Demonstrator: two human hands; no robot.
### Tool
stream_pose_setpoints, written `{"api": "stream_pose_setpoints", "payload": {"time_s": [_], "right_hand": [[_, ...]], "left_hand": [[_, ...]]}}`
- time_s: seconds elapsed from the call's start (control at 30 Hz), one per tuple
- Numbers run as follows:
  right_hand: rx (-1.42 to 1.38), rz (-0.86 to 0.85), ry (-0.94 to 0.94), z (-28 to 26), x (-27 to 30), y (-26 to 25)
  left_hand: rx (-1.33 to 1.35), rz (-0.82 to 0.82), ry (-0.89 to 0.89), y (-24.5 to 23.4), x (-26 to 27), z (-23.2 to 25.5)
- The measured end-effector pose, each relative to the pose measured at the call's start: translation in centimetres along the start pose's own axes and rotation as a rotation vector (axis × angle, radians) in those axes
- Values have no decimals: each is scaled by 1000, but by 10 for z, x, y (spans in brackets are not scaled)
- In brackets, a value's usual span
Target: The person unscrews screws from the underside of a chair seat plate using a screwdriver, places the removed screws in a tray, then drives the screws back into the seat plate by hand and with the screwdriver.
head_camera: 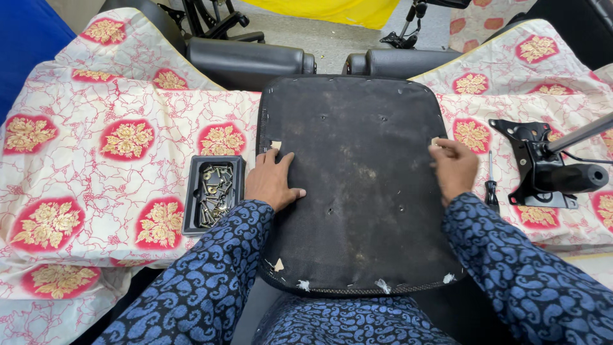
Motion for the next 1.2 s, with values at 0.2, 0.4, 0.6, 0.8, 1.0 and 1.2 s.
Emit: {"api": "stream_pose_setpoints", "payload": {"time_s": [0.2,0.4,0.6,0.8,1.0,1.2], "right_hand": [[955,565,46,97,-37,-108],[1120,205,198,150,-38,-134],[1006,547,41,125,-46,-122],[-101,220,204,19,6,-55],[-141,-347,209,-85,52,-23],[-99,-210,323,-105,52,-20]], "left_hand": [[-42,4,18,-2,1,7],[-109,-64,-3,-1,-2,14],[-114,-19,14,3,0,16],[301,396,99,3,9,61],[100,571,517,-5,6,112],[532,-59,28,9,14,110]]}}
Point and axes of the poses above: each hand's wrist, its own x-axis away from the middle knuckle, its own y-axis out of the palm, z = x × y, the point moved 1 cm from there along -x, towards the middle knuckle, and after that the axes turned 15 degrees about z, right-handed, at the moved point
